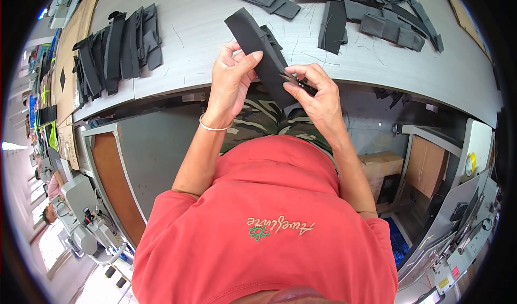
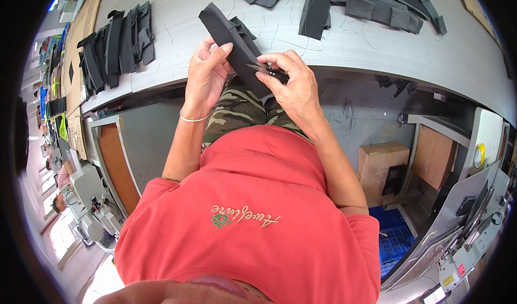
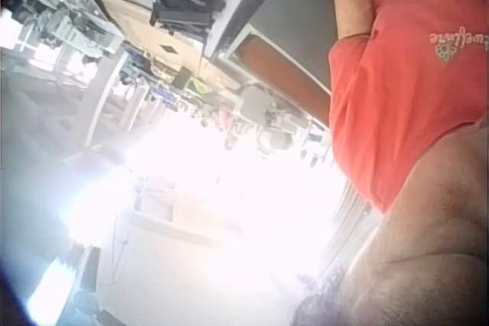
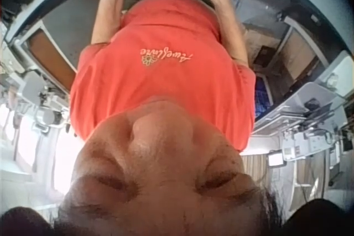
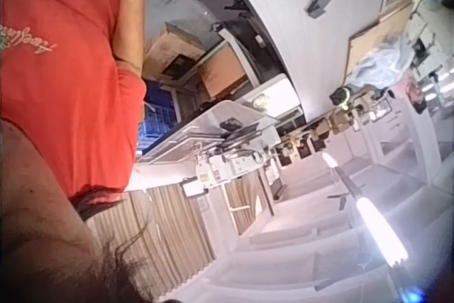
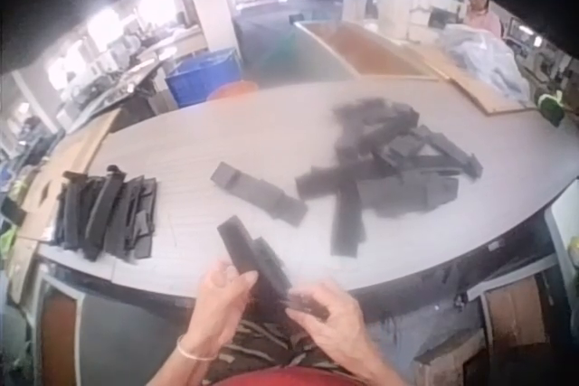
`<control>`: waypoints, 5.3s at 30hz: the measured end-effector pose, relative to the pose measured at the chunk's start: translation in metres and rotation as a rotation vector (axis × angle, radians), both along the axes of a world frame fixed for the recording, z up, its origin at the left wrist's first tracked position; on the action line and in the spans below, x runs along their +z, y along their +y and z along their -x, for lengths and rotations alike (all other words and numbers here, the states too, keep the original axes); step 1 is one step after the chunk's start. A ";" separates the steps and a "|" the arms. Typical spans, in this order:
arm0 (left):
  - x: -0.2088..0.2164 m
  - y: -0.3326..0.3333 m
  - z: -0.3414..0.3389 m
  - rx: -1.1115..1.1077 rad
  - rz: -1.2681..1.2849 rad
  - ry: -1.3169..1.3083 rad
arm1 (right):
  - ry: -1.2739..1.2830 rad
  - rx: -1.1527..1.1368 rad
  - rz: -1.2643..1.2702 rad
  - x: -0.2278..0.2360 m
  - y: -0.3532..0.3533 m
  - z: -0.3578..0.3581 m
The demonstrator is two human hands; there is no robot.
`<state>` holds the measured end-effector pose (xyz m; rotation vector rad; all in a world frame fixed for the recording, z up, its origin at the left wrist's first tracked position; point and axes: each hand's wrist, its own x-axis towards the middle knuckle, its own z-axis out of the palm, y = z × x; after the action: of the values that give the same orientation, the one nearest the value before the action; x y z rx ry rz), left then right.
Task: Trimming excess material and threads from black foam components using small scissors at a workbench.
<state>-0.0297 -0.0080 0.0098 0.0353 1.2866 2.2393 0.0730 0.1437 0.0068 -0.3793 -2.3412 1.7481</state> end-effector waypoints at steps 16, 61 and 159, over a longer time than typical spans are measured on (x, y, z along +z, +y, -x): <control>0.020 0.002 0.005 -0.303 0.280 0.067 | 0.043 0.051 -0.011 0.003 -0.006 0.000; 0.035 -0.004 -0.026 -0.071 0.135 0.517 | 0.072 -0.153 -0.333 0.035 0.003 -0.026; 0.010 0.001 -0.014 -0.199 0.191 0.035 | 0.281 -0.161 -0.304 0.009 0.011 -0.003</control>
<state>-0.0159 -0.0075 0.0202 0.1271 1.4438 1.9495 0.0760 0.1545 0.0156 -0.2452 -2.2522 1.2566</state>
